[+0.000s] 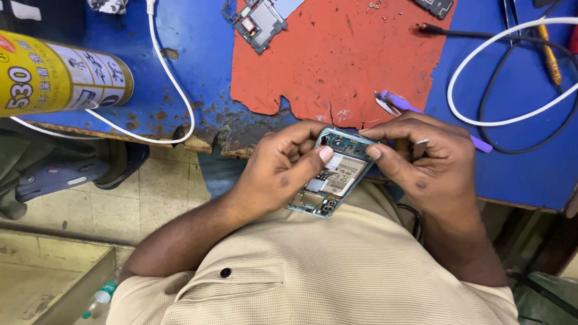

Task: The person works on a disassembled smartphone, using tweezers and a screwdriver to adjust internal components and connectors. They connect a charging cable, observe the charging indicator on the screen, and continue manipulating internal parts with tools.

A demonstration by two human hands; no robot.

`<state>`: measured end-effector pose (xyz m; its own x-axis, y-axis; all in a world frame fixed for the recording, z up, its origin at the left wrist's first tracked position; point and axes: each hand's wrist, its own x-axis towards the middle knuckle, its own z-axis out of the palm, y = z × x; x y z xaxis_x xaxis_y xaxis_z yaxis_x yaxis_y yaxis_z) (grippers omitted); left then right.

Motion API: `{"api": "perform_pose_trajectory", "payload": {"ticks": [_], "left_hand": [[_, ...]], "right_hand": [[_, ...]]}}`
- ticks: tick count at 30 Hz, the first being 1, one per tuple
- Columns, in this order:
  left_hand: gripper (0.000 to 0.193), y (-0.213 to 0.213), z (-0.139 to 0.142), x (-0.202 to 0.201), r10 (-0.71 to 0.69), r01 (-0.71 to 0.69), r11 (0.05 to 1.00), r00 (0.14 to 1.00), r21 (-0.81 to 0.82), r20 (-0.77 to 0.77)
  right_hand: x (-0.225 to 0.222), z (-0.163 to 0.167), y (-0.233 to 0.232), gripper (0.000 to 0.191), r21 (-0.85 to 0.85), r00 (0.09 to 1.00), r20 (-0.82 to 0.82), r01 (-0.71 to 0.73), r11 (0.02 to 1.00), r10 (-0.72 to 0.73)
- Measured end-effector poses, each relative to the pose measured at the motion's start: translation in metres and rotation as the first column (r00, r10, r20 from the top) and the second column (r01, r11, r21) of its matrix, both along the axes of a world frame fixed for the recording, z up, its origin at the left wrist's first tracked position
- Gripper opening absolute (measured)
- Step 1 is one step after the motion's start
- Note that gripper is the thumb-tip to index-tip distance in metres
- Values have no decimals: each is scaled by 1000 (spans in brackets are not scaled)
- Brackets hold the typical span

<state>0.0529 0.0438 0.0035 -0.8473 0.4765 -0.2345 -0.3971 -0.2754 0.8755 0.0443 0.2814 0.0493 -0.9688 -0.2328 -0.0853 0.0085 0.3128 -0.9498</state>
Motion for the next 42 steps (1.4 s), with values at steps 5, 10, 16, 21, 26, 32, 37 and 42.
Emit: {"api": "perform_pose_trajectory", "payload": {"ticks": [5, 10, 16, 21, 26, 32, 37, 42], "left_hand": [[25, 5, -1, -1, 23, -23, 1000, 1000, 14, 3], [23, 6, -1, -3, 27, -28, 998, 999, 49, 32], [20, 8, -1, -6, 22, -26, 998, 997, 53, 76], [17, 8, -1, -8, 24, -25, 999, 998, 20, 63], [17, 9, -1, -10, 31, -30, 1000, 998, -5, 45], [19, 8, -2, -11, 10, -10, 1000, 1000, 18, 8], [24, 2, -1, -11, -6, 6, 1000, 999, 5, -42], [22, 4, -2, -11, 10, -10, 1000, 1000, 3, -20]], "right_hand": [[-2, 0, 0, 18, 21, 1000, -26, 9, 1000, -9], [-1, 0, 0, 19, 19, 999, -53, 6, 1000, -5], [-2, -1, 0, 20, 8, 999, -53, 8, 1000, -8], [-2, -3, 1, 19, 2, 999, -46, 23, 1000, -23], [-5, -5, 3, 20, 19, 998, -60, 10, 1000, -9], [-7, -6, 4, 21, 4, 997, -77, 10, 1000, -10], [-8, -6, 4, 21, 14, 995, -96, 4, 1000, -2], [-8, -4, 4, 19, 36, 996, -84, -8, 999, 11]]}}
